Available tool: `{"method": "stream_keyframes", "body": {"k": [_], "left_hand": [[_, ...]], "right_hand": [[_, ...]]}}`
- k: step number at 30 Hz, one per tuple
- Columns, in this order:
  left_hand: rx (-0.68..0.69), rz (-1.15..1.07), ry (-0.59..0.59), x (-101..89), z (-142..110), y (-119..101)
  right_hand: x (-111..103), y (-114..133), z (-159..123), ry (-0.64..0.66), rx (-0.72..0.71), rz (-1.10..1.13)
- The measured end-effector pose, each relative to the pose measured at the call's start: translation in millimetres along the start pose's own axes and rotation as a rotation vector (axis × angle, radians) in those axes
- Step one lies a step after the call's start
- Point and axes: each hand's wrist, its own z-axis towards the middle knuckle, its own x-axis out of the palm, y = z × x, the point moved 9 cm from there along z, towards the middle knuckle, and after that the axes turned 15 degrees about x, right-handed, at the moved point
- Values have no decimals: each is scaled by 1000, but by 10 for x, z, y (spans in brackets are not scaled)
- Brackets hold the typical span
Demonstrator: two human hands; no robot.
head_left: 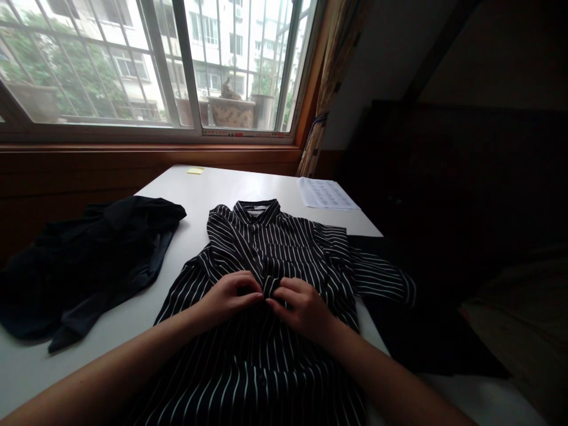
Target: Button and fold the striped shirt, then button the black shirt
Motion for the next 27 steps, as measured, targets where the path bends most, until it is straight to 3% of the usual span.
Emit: {"method": "stream_keyframes", "body": {"k": [11, 19, 24, 27], "left_hand": [[44, 52, -35, -19, -19, -57], [81, 197, -20, 79, -115, 15], [86, 223, -84, 2, -103, -24], [38, 181, -127, -65, -97, -35]], "right_hand": [[-45, -105, 39, 72, 116, 296], [1, -26, 16, 183, 74, 384], [-40, 47, 3, 239, 23, 494], [-132, 73, 10, 198, 3, 529]]}}
